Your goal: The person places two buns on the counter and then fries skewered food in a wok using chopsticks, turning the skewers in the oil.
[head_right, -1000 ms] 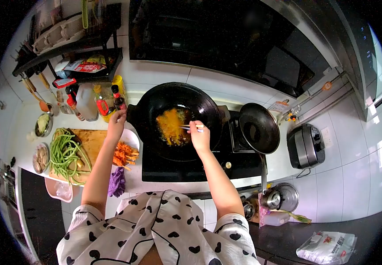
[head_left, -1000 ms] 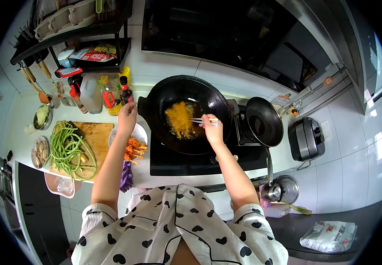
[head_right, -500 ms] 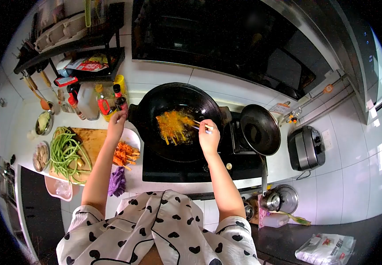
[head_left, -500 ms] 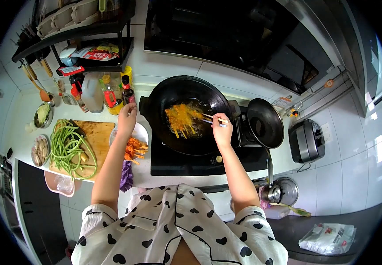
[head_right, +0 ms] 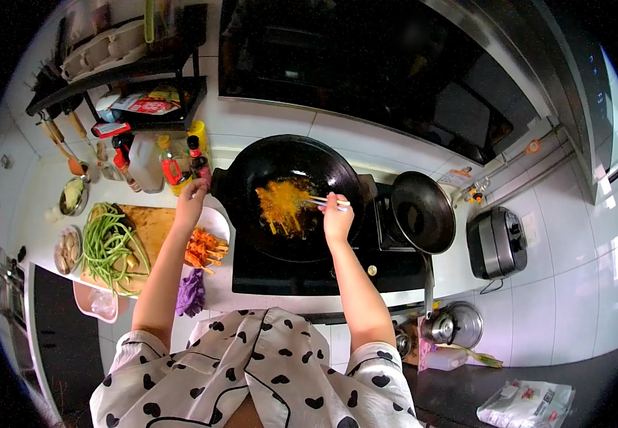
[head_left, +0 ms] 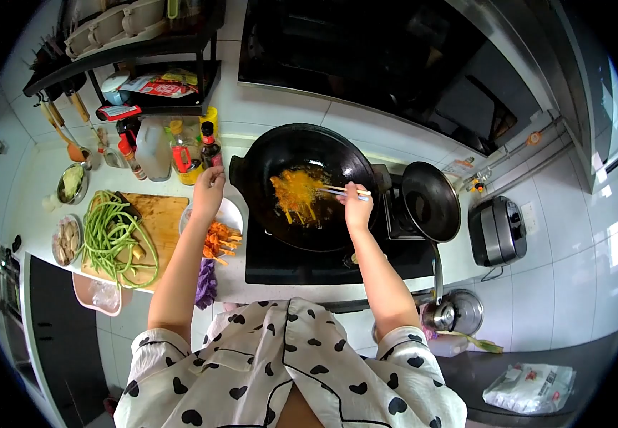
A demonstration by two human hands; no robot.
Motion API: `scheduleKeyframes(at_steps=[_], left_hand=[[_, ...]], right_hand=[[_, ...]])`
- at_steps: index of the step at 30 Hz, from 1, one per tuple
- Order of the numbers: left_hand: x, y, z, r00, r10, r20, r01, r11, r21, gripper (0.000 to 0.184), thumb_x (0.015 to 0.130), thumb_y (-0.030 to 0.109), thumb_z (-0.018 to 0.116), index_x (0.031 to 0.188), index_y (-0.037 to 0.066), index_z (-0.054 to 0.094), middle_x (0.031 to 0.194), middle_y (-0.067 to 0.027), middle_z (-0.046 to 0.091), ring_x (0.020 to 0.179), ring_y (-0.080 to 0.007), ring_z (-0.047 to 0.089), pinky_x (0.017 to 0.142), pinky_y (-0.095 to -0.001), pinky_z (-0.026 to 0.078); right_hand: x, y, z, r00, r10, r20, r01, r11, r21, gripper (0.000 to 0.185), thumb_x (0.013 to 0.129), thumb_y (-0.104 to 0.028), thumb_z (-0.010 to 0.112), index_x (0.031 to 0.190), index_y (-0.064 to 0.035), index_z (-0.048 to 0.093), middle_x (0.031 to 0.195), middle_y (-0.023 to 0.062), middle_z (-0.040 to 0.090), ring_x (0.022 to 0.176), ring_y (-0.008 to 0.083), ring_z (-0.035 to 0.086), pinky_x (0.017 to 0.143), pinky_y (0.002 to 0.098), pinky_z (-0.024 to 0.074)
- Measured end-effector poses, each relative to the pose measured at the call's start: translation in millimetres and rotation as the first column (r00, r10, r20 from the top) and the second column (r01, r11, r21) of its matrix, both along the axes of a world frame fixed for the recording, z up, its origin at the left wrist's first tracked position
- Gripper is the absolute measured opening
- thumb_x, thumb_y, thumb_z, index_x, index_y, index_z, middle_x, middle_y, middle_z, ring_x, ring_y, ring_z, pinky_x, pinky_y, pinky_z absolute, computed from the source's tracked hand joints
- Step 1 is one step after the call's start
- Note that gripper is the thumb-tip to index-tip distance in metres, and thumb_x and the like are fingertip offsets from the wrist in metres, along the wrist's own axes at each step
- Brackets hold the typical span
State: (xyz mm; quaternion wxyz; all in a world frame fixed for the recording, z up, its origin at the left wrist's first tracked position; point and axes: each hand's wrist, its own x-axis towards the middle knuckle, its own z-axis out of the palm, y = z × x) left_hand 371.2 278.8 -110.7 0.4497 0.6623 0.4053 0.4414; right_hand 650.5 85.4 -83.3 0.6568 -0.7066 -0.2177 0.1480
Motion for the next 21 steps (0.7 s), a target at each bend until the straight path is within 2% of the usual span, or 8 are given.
scheduleKeyframes(at_steps=[3,6,10,15,18,19,20,21], left_hand=[[-1.6,0.4,-1.1,1.000,-0.001,0.010,0.001,1.000,0.005,0.022,0.085,0.009,0.055,0.102,-0.003,0.059,0.091,-0.0124,0.060,0.085,-0.0205,0.057,0.079,-0.0294,0.044],[-2.2,-1.5,0.2,1.000,0.005,0.016,-0.005,1.000,-0.014,0.022,0.085,0.009,0.055,0.102,-0.003,0.059,0.091,-0.0121,0.060,0.085,-0.0198,0.057,0.078,-0.0292,0.045],[-3.9,-2.6,3.4,1.000,0.000,0.011,0.000,1.000,-0.020,0.022,0.085,0.009,0.055,0.103,-0.004,0.058,0.092,-0.0119,0.061,0.085,-0.0195,0.057,0.078,-0.0291,0.045],[-0.7,-2.0,1.3,1.000,-0.010,0.008,0.010,0.999,-0.040,0.023,0.086,0.010,0.054,0.104,-0.004,0.058,0.093,-0.0120,0.060,0.086,-0.0194,0.057,0.079,-0.0286,0.044],[2.8,-2.1,0.7,1.000,-0.020,-0.010,0.020,0.999,-0.034,0.024,0.087,0.011,0.054,0.105,-0.003,0.058,0.095,-0.0121,0.059,0.087,-0.0192,0.057,0.080,-0.0285,0.044],[3.3,-2.0,0.5,1.000,-0.026,-0.016,0.026,0.999,-0.029,0.024,0.087,0.011,0.054,0.105,-0.003,0.058,0.095,-0.0121,0.059,0.087,-0.0191,0.057,0.080,-0.0284,0.044],[3.5,-2.0,0.1,0.999,-0.033,-0.027,0.032,0.999,-0.031,0.024,0.087,0.012,0.055,0.106,-0.003,0.058,0.095,-0.0120,0.059,0.088,-0.0190,0.057,0.081,-0.0284,0.044],[3.9,-2.4,1.6,0.999,-0.040,-0.036,0.038,0.999,-0.034,0.024,0.087,0.012,0.055,0.106,-0.003,0.057,0.095,-0.0119,0.059,0.088,-0.0189,0.057,0.081,-0.0284,0.044]], right_hand=[[13.0,-3.1,-4.4,0.951,-0.018,-0.309,0.047,0.995,0.087,0.019,0.091,-0.016,0.053,0.084,0.0012,0.056,0.077,0.0086,0.061,0.056,0.0176,0.064,0.046,0.0234,0.0492],[20.3,-7.6,3.4,0.952,-0.088,-0.294,0.107,0.993,0.051,0.018,0.091,-0.016,0.053,0.085,0.0007,0.056,0.075,0.0078,0.061,0.056,0.0166,0.063,0.047,0.0234,0.0491],[17.2,-13.4,16.5,0.989,-0.061,-0.133,0.064,0.998,0.021,0.018,0.091,-0.016,0.053,0.084,0.0002,0.057,0.073,0.0055,0.060,0.053,0.0130,0.061,0.047,0.0217,0.0465],[-4.8,-17.9,33.8,0.993,0.005,0.117,0.000,0.999,-0.048,0.014,0.090,-0.014,0.054,0.089,-0.0021,0.060,0.071,0.0026,0.060,0.058,0.0096,0.059,0.051,0.0236,0.0433],[-18.7,-16.9,33.5,0.961,0.182,0.207,-0.161,0.981,-0.111,0.011,0.088,-0.012,0.055,0.088,-0.0025,0.061,0.073,0.0040,0.060,0.058,0.0121,0.059,0.053,0.0250,0.0452],[-19.1,-15.4,25.0,0.931,0.232,0.281,-0.199,0.970,-0.140,0.008,0.086,-0.012,0.057,0.087,-0.0048,0.061,0.076,0.0061,0.060,0.059,0.0154,0.061,0.056,0.0269,0.0467],[-19.8,-16.8,22.1,0.870,0.284,0.403,-0.167,0.939,-0.300,0.007,0.085,-0.013,0.057,0.087,-0.0075,0.062,0.080,0.0099,0.060,0.064,0.0241,0.063,0.060,0.0316,0.0487],[-23.6,-17.7,20.3,0.793,0.291,0.536,-0.130,0.939,-0.319,0.008,0.085,-0.014,0.057,0.087,-0.0081,0.062,0.082,0.0112,0.060,0.068,0.0279,0.062,0.062,0.0338,0.0491]])
